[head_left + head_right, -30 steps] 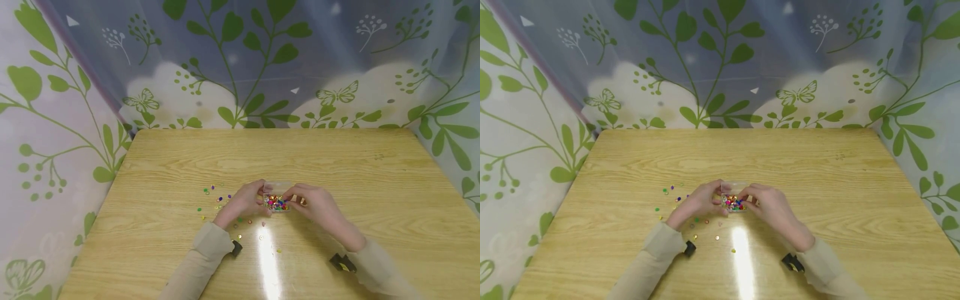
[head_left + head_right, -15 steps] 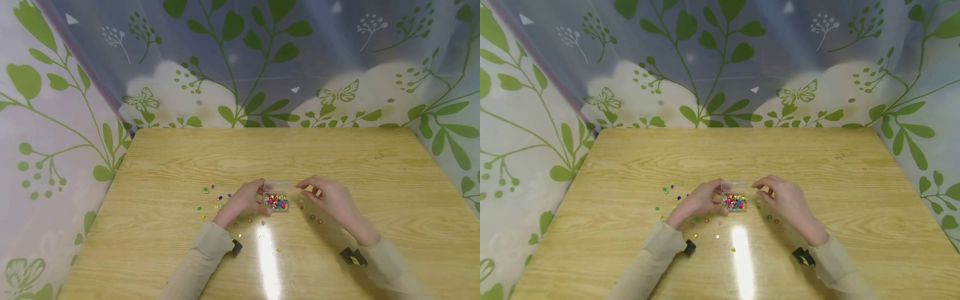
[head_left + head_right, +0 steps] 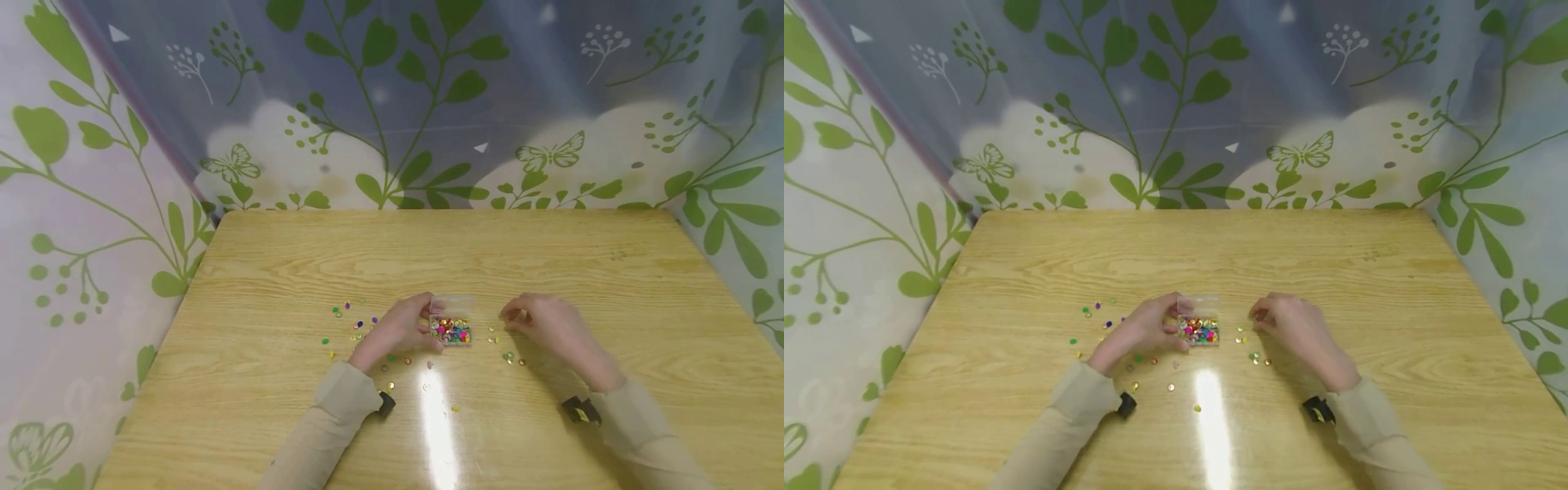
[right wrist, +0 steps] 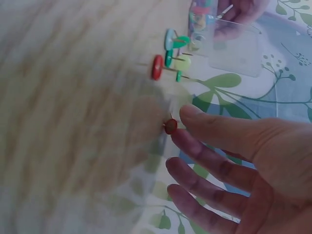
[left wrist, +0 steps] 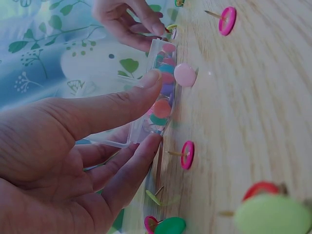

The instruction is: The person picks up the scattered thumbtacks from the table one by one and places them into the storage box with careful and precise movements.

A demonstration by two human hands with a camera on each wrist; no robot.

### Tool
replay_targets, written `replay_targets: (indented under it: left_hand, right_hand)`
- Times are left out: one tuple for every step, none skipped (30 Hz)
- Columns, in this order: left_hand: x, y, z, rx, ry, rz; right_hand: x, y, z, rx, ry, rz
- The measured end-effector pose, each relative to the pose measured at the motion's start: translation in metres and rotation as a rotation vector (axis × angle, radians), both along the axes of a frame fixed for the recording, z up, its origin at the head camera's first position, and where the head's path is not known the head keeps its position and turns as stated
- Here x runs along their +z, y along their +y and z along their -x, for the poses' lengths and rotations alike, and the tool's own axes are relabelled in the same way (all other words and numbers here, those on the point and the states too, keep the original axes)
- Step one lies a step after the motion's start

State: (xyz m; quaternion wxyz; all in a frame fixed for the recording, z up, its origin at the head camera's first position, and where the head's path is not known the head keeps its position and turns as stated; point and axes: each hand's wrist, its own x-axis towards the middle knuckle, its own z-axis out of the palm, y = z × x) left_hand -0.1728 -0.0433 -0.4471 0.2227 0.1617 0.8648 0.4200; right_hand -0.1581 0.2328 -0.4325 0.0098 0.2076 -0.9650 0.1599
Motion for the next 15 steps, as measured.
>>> replay_targets:
  left_hand:
    - [-0.0002, 0.0002, 0.0, -0.001, -0.001, -0.001]
    - [-0.0005, 0.0002, 0.0, -0.001, -0.002, -0.001]
    - [-0.0006, 0.0003, 0.0, -0.002, -0.003, -0.002]
    - [-0.0007, 0.0003, 0.0, -0.001, -0.005, -0.003]
    - [-0.0007, 0.0002, 0.0001, -0.001, -0.006, -0.005]
    - [-0.0006, 0.0002, 0.0001, -0.001, -0.007, -0.005]
    - [-0.0006, 0.0001, 0.0001, -0.001, -0.007, -0.006]
    - [-0.0005, 0.0, 0.0001, -0.002, -0.007, -0.006]
    - [-0.0005, 0.0, 0.0001, -0.003, -0.007, -0.007]
    - [-0.0003, -0.0001, 0.0001, -0.003, -0.006, -0.006]
    - [-0.0002, -0.0003, 0.0002, -0.003, -0.005, -0.005]
    - [-0.0001, -0.0003, 0.0001, -0.004, -0.005, -0.004]
    - [0.0, -0.0004, 0.0002, -0.005, -0.005, -0.003]
    - [0.0001, -0.0005, 0.0003, -0.005, -0.005, -0.003]
    - [0.0001, -0.0006, 0.0005, -0.004, -0.005, -0.002]
  right_hand:
    - [-0.0017, -0.0003, 0.0004, 0.005, 0.0, -0.002]
    - [-0.003, -0.0007, 0.0007, 0.007, 0.002, -0.005]
    - [-0.004, -0.0011, 0.001, 0.007, 0.005, -0.007]
    - [-0.0049, -0.0015, 0.0014, 0.004, 0.006, -0.007]
    - [-0.0053, -0.0019, 0.0017, 0.001, 0.009, -0.007]
    - [-0.0055, -0.0022, 0.002, -0.002, 0.01, -0.006]
    - [-0.0055, -0.0023, 0.0022, -0.007, 0.011, -0.005]
    - [-0.0054, -0.0023, 0.0023, -0.011, 0.011, -0.001]
    - [-0.0052, -0.0021, 0.0024, -0.014, 0.01, 0.002]
    - [-0.0052, -0.0018, 0.0026, -0.016, 0.01, 0.003]
    - [-0.0051, -0.0013, 0.0026, -0.017, 0.01, 0.005]
    - [-0.005, -0.0007, 0.0025, -0.021, 0.012, 0.009]
    - [-0.0049, 0.0, 0.0021, -0.028, 0.014, 0.01]
    - [-0.0047, 0.0006, 0.0018, -0.034, 0.019, 0.014]
    - [-0.0045, 0.001, 0.0014, -0.039, 0.025, 0.02]
